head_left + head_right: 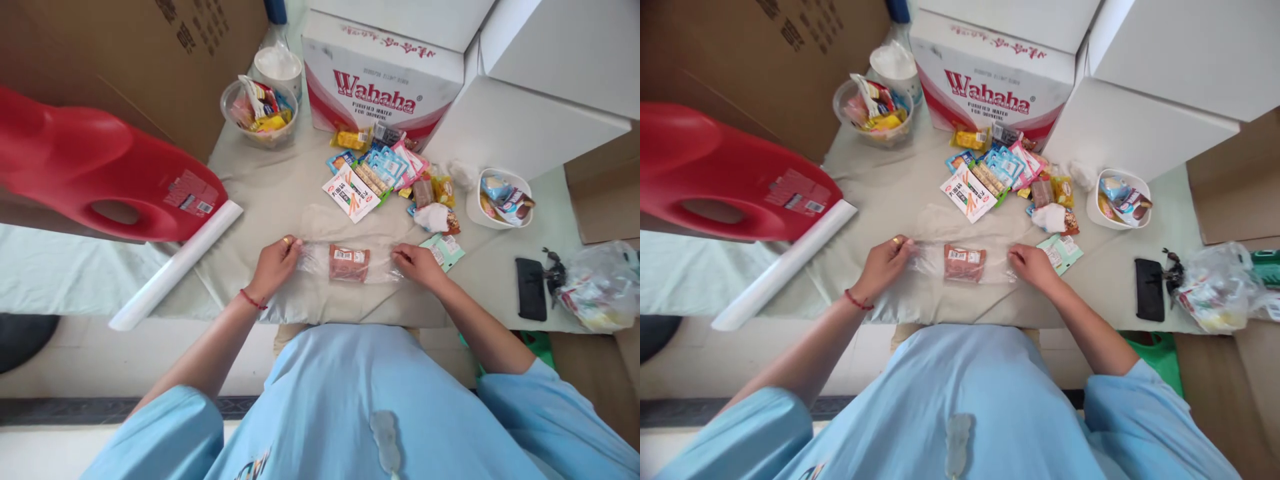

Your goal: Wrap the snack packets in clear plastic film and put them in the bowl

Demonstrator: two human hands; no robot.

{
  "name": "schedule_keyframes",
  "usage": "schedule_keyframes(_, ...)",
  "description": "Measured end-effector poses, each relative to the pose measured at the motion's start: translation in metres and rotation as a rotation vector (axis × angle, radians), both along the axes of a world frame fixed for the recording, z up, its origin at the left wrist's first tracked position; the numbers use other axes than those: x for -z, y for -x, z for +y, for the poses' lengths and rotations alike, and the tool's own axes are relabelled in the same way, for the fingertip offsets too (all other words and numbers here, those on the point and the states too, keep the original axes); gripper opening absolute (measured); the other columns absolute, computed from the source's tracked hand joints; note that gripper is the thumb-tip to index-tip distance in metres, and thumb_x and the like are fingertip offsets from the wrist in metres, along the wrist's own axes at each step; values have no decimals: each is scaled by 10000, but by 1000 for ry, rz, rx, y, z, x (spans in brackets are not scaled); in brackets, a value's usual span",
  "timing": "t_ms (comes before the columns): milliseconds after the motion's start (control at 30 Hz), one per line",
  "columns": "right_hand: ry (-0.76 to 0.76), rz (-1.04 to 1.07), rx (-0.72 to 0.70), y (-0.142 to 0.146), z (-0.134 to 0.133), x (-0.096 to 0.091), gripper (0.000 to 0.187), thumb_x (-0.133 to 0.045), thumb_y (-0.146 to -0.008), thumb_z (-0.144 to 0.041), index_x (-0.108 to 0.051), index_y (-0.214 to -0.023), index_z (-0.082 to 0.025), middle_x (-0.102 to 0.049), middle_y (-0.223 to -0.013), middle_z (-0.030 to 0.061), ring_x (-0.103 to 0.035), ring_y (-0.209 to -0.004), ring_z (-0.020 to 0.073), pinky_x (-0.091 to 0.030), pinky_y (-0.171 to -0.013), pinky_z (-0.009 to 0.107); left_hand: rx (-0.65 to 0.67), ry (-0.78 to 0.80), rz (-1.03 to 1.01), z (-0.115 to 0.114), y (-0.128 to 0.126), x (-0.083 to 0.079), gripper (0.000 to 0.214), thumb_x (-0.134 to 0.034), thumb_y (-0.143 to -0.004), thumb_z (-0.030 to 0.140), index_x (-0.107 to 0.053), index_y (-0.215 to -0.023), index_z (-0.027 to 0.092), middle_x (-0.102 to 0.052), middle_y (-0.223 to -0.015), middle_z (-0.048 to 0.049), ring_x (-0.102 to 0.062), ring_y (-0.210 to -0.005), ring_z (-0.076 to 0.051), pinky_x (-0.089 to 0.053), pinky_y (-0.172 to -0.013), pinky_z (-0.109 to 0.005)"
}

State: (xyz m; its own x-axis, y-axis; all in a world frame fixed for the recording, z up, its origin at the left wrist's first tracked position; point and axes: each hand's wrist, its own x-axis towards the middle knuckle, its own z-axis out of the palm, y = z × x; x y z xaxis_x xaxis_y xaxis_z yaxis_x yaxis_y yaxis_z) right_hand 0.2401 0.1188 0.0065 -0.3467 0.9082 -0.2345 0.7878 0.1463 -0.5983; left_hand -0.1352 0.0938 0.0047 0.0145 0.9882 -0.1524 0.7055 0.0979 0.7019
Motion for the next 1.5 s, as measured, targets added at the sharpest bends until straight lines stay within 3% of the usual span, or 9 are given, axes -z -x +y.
schedule_keyframes(233, -325, -193, 7, 13, 37, -17, 333, -475, -1025, -335, -759, -1112, -185, -714, -1025, 152, -633, -999, 319, -501, -898, 427, -572, -437, 233, -41, 4, -22, 454, -343, -1072, 423, -673, -1297, 207, -670, -1275, -211, -618, -1241, -356, -520, -980, -619)
schedule_keyframes(367, -338, -206, -99, 53, 57, -23, 369, -463, -1055, -320, -713, -1274, -159, -695, -1219, 181, -592, -1161, 351, -482, -1012, 472, -29, -515, 251, -70, -31, -26, 335, -410, -1050, 262, -736, -1128, 244, -769, -1080, -97, -689, -1080, -268, -521, -949, -517)
schedule_keyframes(467, -227, -344, -92, 87, 66, -21, 452, -544, -1045, -375, -620, -1426, -144, -657, -1354, 212, -558, -1255, 384, -496, -996, 475, 279, -356, 306, -62, -68, -16, 363, -449, -1039, 225, -735, -1261, 257, -776, -1238, -92, -675, -1140, -271, -484, -909, -469)
schedule_keyframes(600, -46, -441, -8, 108, 74, -20, 606, -672, -976, -352, -514, -1529, -161, -700, -1314, 189, -641, -1163, 346, -513, -906, 406, 339, -258, 410, -37, -92, 0, 356, -511, -1016, 185, -721, -1302, 218, -756, -1304, -112, -651, -1073, -286, -453, -837, -456)
schedule_keyframes(700, 69, -355, -1, 103, 78, -23, 433, -646, -977, -288, -635, -1396, -179, -765, -1095, 107, -689, -991, 269, -490, -842, 337, 344, -281, 452, -32, -92, 7, 328, -529, -1023, 185, -723, -1286, 213, -764, -1285, -100, -642, -1018, -277, -433, -815, -439)
schedule_keyframes(967, -323, -10, -400, 84, 35, -46, 168, -638, -964, -190, -785, -1043, -196, -700, -1208, 114, -558, -1163, 287, -446, -987, 396, 305, -335, 454, -39, -95, 9, 308, -541, -1040, 202, -729, -1283, 229, -779, -1261, -88, -654, -987, -269, -426, -778, -421)
schedule_keyframes(1133, -179, -113, -606, 86, -8, -37, 285, -513, -1049, -177, -727, -1234, -213, -700, -1332, 94, -651, -1012, 213, -484, -804, 302, 248, -294, 357, -41, -94, 17, 267, -557, -1019, 207, -766, -1184, 219, -783, -1274, -99, -707, -1004, -266, -490, -817, -414)
schedule_keyframes(1300, -170, -82, -596, 91, -30, -15, 399, -461, -1059, -140, -692, -1366, -246, -462, -1686, 50, -621, -1330, 238, -536, -961, 338, 61, -245, -82, -48, -69, 29, 326, -534, -972, 227, -786, -1179, 228, -786, -1288, -87, -729, -1165, -257, -554, -1020, -444)
schedule_keyframes(1500, -155, -43, -670, 96, -39, -4, 364, -467, -1075, -140, -788, -1214, -240, -503, -1661, -23, -632, -1353, 227, -539, -1078, 356, -629, -162, -387, -35, -32, 25, 277, -550, -933, 348, -767, -999, 188, -799, -995, -61, -730, -951, -211, -581, -928, -357)
